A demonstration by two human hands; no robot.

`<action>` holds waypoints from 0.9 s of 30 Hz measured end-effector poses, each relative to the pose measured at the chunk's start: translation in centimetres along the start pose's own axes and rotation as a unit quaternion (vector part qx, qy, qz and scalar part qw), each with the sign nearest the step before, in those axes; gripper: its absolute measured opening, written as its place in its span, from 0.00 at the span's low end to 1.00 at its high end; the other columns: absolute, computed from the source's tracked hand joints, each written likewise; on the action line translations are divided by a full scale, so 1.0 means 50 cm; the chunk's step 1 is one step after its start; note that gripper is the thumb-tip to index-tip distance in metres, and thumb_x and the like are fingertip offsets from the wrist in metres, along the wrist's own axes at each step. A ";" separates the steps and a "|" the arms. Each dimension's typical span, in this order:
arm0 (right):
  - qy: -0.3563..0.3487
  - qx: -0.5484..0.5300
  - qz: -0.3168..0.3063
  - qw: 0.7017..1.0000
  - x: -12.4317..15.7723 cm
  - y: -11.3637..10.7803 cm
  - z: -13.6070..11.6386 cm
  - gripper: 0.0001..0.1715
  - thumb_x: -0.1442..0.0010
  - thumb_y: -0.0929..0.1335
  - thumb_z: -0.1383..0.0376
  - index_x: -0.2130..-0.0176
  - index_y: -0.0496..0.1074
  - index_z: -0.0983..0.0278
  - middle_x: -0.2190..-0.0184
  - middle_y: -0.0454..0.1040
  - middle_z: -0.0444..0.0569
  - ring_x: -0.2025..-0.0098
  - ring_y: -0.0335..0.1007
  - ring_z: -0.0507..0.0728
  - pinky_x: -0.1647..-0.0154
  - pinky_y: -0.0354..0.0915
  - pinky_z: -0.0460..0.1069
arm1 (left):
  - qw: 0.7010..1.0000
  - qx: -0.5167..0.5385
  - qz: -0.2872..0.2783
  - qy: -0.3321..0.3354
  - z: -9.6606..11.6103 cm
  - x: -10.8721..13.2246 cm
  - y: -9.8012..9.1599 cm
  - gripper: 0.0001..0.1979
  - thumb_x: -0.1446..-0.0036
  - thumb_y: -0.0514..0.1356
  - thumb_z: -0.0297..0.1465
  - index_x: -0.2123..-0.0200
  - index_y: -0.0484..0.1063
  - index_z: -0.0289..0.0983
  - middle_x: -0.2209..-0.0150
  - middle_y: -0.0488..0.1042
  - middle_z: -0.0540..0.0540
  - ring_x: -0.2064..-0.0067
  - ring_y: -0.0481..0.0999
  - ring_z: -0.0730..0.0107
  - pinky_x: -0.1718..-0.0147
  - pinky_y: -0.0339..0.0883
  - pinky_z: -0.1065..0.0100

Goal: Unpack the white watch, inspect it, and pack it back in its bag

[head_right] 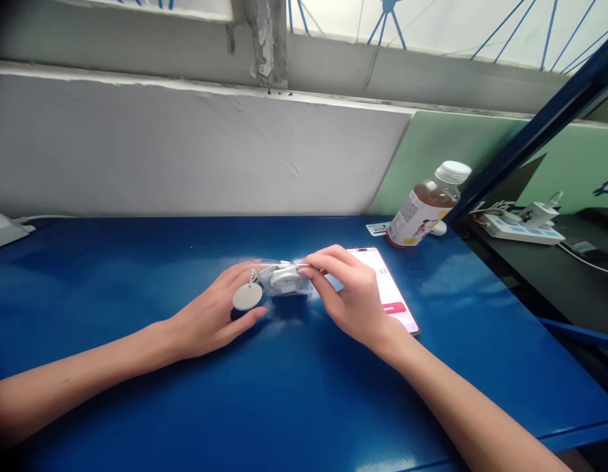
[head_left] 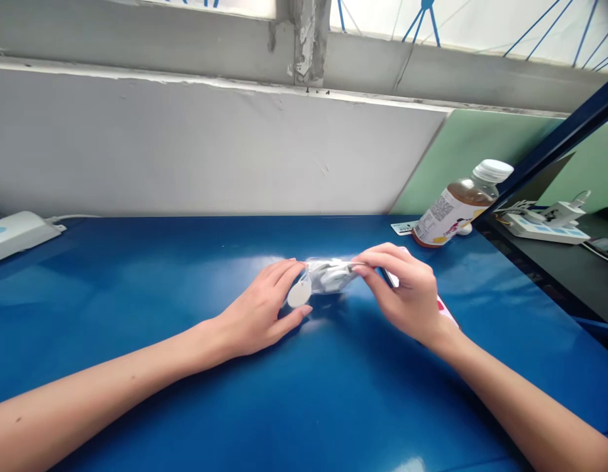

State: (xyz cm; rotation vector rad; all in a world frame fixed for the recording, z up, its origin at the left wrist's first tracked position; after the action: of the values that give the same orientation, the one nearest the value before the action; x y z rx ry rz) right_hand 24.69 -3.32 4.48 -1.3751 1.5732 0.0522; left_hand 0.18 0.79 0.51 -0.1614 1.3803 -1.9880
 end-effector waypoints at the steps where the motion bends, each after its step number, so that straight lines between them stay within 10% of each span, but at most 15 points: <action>1: 0.021 -0.015 0.009 1.000 -0.001 0.000 0.000 0.06 0.34 0.68 0.66 0.63 0.76 0.59 0.67 0.79 0.48 0.65 0.75 0.57 0.63 0.73 0.53 | 1.000 -0.004 0.003 -0.009 0.001 0.000 0.001 0.28 0.33 0.56 0.39 0.35 0.56 0.37 0.35 0.62 0.34 0.33 0.59 0.47 0.36 0.58 0.46; 8: 0.139 -0.081 0.001 0.987 0.000 0.015 0.004 0.07 0.35 0.69 0.64 0.64 0.78 0.61 0.68 0.80 0.47 0.67 0.74 0.55 0.68 0.72 0.50 | 0.998 -0.005 0.044 -0.035 -0.003 0.005 0.006 0.54 0.43 0.67 0.42 0.28 0.32 0.40 0.30 0.52 0.32 0.31 0.57 0.44 0.37 0.60 0.44; 16: 0.234 -0.155 -0.109 0.953 0.014 0.042 0.035 0.14 0.33 0.66 0.60 0.54 0.77 0.64 0.59 0.82 0.52 0.61 0.78 0.58 0.62 0.75 0.52 | 0.999 -0.003 0.037 0.015 0.003 0.004 -0.002 0.56 0.45 0.69 0.43 0.27 0.32 0.42 0.27 0.41 0.33 0.28 0.49 0.42 0.35 0.57 0.44; 27: 0.063 0.010 -0.193 0.979 0.037 0.056 0.043 0.20 0.30 0.61 0.69 0.42 0.70 0.66 0.47 0.76 0.57 0.47 0.74 0.61 0.46 0.72 0.56 | 0.999 -0.021 -0.027 0.007 0.002 -0.006 -0.002 0.51 0.51 0.68 0.54 0.34 0.57 0.31 0.36 0.64 0.29 0.34 0.60 0.38 0.37 0.59 0.43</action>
State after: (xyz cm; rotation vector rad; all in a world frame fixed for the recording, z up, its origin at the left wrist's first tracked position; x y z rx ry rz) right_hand 24.19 -2.41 0.64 -1.6728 1.3766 -0.2906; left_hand 0.40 0.90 0.72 -0.2055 1.4410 -2.0084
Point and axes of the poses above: each hand's wrist, its own x-axis away from the middle knuckle, its own y-axis out of the palm, z = x × y, the point moved 1 cm from there along -x, towards the middle knuckle
